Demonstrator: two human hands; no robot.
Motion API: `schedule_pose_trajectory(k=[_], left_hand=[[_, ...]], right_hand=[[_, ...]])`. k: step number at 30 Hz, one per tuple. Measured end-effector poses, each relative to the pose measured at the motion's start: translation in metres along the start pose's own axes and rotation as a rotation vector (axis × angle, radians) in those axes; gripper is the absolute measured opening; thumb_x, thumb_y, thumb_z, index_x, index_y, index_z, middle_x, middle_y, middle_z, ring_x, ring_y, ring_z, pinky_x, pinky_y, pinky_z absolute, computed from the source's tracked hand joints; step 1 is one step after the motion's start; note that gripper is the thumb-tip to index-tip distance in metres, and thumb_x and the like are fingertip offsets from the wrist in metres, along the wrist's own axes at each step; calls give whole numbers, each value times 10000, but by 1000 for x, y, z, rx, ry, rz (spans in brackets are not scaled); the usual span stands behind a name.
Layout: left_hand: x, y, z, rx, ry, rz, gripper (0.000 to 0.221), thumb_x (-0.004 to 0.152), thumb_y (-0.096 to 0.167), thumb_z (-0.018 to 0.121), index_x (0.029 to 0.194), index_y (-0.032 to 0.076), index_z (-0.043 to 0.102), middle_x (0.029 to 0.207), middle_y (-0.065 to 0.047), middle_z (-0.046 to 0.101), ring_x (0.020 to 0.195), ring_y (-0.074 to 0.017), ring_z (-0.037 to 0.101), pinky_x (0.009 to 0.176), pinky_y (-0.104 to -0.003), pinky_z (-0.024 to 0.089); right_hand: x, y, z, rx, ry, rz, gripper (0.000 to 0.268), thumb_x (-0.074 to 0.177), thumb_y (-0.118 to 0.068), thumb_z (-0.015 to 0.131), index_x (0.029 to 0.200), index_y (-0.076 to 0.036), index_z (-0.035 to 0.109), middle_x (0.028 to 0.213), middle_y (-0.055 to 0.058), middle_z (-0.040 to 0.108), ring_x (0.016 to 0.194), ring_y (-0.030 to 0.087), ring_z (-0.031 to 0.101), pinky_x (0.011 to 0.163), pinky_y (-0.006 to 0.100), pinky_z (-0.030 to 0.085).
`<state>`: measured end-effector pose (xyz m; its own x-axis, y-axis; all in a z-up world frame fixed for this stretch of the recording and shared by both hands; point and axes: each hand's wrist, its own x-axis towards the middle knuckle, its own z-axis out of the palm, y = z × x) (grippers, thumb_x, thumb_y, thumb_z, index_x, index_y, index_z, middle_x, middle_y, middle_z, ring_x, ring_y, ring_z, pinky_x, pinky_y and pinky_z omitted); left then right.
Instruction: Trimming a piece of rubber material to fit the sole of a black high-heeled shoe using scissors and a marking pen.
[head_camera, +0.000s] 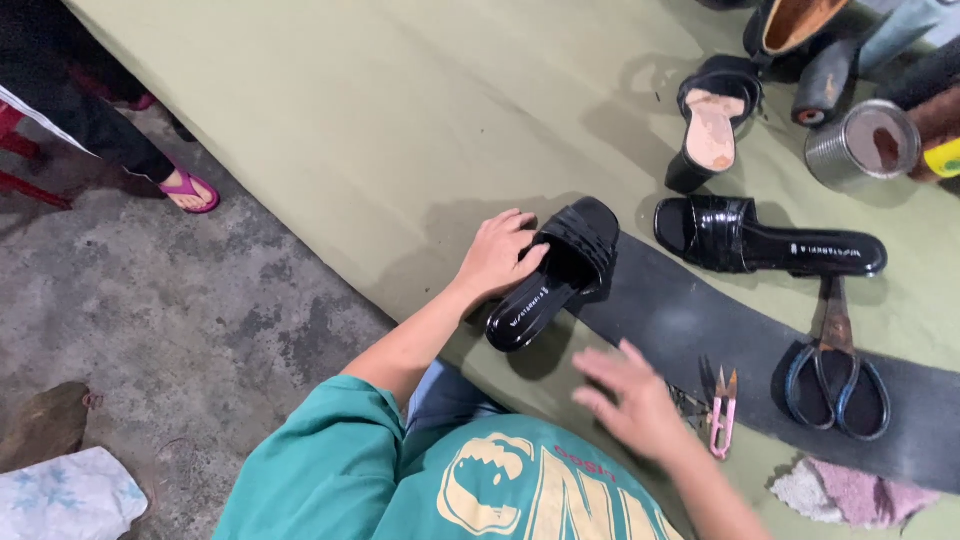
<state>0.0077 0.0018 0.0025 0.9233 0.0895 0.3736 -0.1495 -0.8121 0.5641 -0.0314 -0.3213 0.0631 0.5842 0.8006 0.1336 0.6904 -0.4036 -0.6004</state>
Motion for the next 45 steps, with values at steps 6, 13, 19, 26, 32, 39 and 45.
schedule_pose_trajectory(k=[6,13,19,26,32,39,45], left_hand=[[-10,-6,29,-229,127,-50,194,937,326,665,980,168,770,1071,-20,768,1086,-263,718,946,-381,565],[-3,27,-1,-398,65,-302,250,933,247,736,1165,161,774,1058,-98,759,1073,-293,702,957,-387,555],[39,21,1,-86,-128,-373,221,804,234,766,1024,219,779,884,-43,694,897,-302,712,804,-433,572],[33,16,-31,-820,169,-753,219,897,42,607,925,182,774,716,33,645,571,-66,591,433,-153,448],[12,-42,-61,-1721,3,-876,403,961,378,556,1206,76,661,809,-249,726,656,-300,758,570,-362,630],[7,-23,-31,-2163,-596,-439,511,1043,378,455,1432,53,526,806,-155,649,641,-229,615,603,-330,466],[30,31,-71,-1924,-444,-727,441,1027,385,475,1310,61,571,782,-115,645,591,-214,565,501,-344,470]], right_hand=[[60,23,-5,-449,230,18,808,849,-632,694,1491,-161,561,1490,162,575,1374,385,513,1032,542,400],[11,-26,19,-449,-157,82,942,894,-830,417,1521,-130,488,1647,185,361,1546,415,247,1186,620,193],[-10,-12,27,-102,137,41,418,946,-520,702,1209,-198,743,1412,-2,660,1453,252,480,1251,476,177],[-14,-8,29,-28,244,13,319,908,-451,768,1141,-233,761,1342,-27,711,1373,227,575,1227,424,243],[-12,-6,30,5,267,62,259,918,-419,772,1103,-239,780,1249,-36,749,1333,231,609,1216,443,287],[-10,-17,22,25,303,21,220,939,-321,774,1101,-173,774,1188,29,768,1287,293,647,1171,500,375],[-10,-20,17,21,307,24,215,948,-278,769,1100,-126,776,1176,67,769,1259,297,670,1141,533,442]])
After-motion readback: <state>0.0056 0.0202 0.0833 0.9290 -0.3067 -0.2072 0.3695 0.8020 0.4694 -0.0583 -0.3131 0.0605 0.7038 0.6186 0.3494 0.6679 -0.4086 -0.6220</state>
